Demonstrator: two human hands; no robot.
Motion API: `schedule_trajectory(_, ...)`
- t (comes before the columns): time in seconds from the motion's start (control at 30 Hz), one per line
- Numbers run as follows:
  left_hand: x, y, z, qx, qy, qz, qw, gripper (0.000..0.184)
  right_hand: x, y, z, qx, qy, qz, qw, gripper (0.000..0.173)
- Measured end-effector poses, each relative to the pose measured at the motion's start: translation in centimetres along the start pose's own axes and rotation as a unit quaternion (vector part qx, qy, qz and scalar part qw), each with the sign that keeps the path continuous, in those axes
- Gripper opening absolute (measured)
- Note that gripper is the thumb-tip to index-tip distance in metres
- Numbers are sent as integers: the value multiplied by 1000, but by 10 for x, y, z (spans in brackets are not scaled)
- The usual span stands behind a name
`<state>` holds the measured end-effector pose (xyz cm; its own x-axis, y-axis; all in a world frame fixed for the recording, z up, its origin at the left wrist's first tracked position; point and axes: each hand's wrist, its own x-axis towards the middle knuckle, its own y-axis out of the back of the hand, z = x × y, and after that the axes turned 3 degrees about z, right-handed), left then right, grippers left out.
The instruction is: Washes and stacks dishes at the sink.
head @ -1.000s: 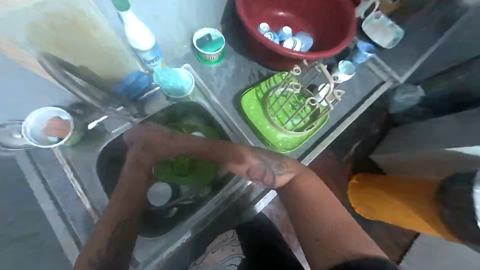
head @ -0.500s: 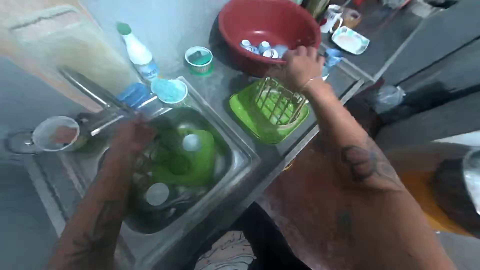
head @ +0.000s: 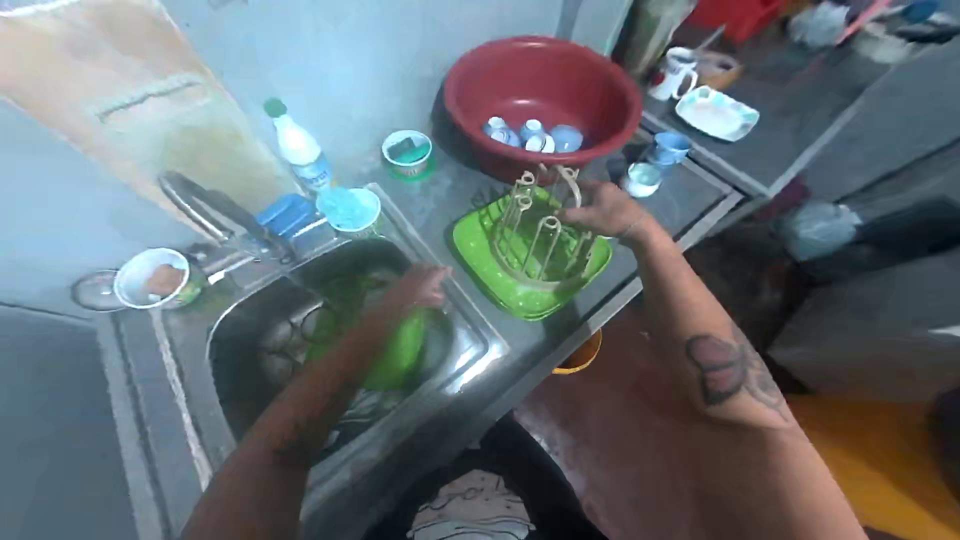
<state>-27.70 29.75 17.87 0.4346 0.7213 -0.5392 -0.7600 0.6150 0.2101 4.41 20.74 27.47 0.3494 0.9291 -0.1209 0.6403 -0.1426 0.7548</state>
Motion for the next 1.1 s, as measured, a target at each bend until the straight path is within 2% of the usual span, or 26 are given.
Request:
schedule_trajectory(0.07, 22, -20, 13, 22, -7, 19, 1000, 63, -4, 7, 3, 22, 13, -1, 1000, 48)
schedule_trajectory(0.17, 59, -33, 26, 54, -56, 78, 994, 72, -7, 23, 11, 31, 31, 42, 998, 49)
schedule_trajectory(0.27, 92, -38, 35, 52, -101, 82, 990, 61, -16, 46, 17, 29, 62, 45, 997, 45)
schedule_trajectory(0.4, 130, -42, 41, 54, -90, 71, 992, 45, -29, 69, 18, 59, 100, 39, 992, 31)
schedule_trajectory(0.47, 129, -45, 46, 45, -73, 78, 993, 43, -20, 71, 20, 73, 125, 40, 989, 27)
schedule_trajectory(0.57, 116, -41, 49, 98, -60, 85, 990, 42, 3, 64, 23, 103, 166, 28, 980, 27)
schedule_trajectory(0.67, 106, -24, 59, 161, -29, 91, 982, 51, 19, 56, 19, 127, 182, 7, 975, 26)
schedule_trajectory(0.73, 119, -11, 63, 255, -63, 133, 956, 47, 28, 50, 14, 147, 195, 0, 970, 23)
schedule_trajectory(0.83, 156, -1, 74, 408, -171, 219, 870, 40, 35, 43, 7, 176, 205, -16, 963, 27)
schedule_trajectory(0.93, 200, 3, 101, 487, -245, 237, 804, 40, 37, 35, 11, 208, 223, -13, 952, 32)
schedule_trajectory(1.03, 248, 11, 117, 547, -255, 218, 767, 35, 34, 31, 27, 248, 235, -20, 940, 41)
schedule_trajectory(1.1, 265, 19, 130, 570, -215, 181, 772, 35, 30, 33, 36, 262, 225, -17, 939, 41)
